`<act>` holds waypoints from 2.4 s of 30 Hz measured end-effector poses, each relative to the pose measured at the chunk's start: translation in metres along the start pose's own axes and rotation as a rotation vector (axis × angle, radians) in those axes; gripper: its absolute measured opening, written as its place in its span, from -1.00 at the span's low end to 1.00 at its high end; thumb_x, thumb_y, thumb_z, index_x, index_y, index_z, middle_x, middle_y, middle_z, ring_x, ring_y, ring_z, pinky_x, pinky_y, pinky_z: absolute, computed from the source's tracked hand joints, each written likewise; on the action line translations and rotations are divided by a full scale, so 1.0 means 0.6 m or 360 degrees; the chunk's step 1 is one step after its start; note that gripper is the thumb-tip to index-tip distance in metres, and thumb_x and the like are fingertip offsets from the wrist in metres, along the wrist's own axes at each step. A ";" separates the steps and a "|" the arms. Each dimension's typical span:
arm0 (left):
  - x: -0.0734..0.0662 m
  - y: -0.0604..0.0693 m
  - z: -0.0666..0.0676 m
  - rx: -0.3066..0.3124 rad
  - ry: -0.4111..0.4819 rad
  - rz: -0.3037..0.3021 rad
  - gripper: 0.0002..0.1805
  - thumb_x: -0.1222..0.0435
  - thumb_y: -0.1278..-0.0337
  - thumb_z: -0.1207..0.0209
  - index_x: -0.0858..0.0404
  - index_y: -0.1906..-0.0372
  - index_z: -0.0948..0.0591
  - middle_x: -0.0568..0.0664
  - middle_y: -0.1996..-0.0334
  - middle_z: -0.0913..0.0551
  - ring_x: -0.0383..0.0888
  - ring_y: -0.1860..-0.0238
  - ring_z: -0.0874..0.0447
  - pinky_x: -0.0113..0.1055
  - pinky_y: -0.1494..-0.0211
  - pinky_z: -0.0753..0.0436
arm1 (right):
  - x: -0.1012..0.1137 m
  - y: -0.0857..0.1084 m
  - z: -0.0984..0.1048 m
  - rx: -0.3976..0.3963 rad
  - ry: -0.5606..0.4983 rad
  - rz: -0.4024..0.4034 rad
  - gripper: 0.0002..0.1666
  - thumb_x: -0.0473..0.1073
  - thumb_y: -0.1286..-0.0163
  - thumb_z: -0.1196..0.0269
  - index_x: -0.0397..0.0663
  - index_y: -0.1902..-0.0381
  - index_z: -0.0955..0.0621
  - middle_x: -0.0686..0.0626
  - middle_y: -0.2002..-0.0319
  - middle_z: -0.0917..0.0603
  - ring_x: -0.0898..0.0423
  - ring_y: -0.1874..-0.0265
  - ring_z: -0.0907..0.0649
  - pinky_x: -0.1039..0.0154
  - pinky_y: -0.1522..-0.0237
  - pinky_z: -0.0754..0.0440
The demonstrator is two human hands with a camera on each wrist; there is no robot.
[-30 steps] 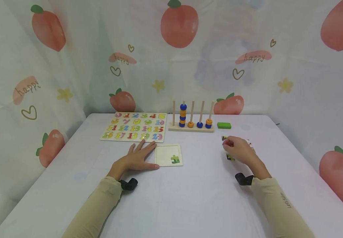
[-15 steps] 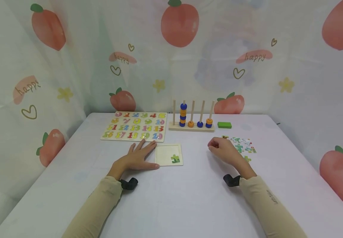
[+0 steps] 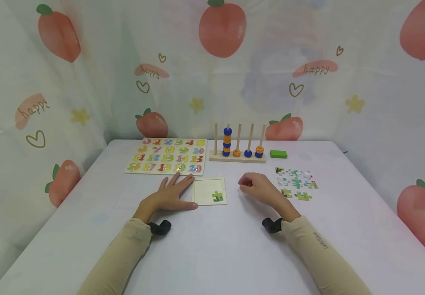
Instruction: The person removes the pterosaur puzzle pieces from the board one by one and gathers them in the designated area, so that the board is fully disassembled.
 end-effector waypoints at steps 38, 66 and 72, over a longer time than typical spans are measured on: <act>-0.006 0.002 0.005 0.0011 0.0019 0.0027 0.19 -0.41 -0.16 -0.30 -0.06 -0.77 -0.09 -0.19 -0.76 0.07 0.07 -0.73 0.47 0.21 -0.65 0.49 | 0.068 -0.049 -0.086 0.0288 0.0048 0.0151 -0.66 -0.34 -0.36 -0.43 -0.27 -0.08 -0.69 -0.04 0.22 -0.61 0.03 0.20 -0.55 0.12 0.08 -0.60; -0.003 0.002 0.003 0.0000 -0.0019 0.0006 0.19 -0.43 -0.16 -0.28 -0.06 -0.77 -0.10 -0.19 -0.76 0.07 0.07 -0.73 0.47 0.21 -0.65 0.47 | 0.065 -0.041 -0.077 0.0138 -0.0077 0.0234 -0.81 -0.47 -0.45 -0.24 -0.20 0.05 -0.66 0.03 0.29 -0.63 0.06 0.26 -0.55 0.15 0.14 -0.58; -0.001 -0.001 0.002 0.0010 -0.0018 0.0015 0.20 -0.44 -0.15 -0.28 -0.06 -0.77 -0.09 -0.18 -0.76 0.07 0.08 -0.73 0.47 0.22 -0.65 0.46 | 0.061 -0.038 -0.069 0.0096 -0.0095 0.0243 -0.82 -0.49 -0.45 -0.25 -0.24 0.06 -0.67 0.00 0.27 -0.64 0.04 0.24 -0.56 0.13 0.12 -0.60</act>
Point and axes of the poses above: each hand's wrist, its own y-axis away from the middle knuckle, its own z-axis out of the back of the hand, x = y × z, the point moved 2 cm from there along -y, towards the middle knuckle
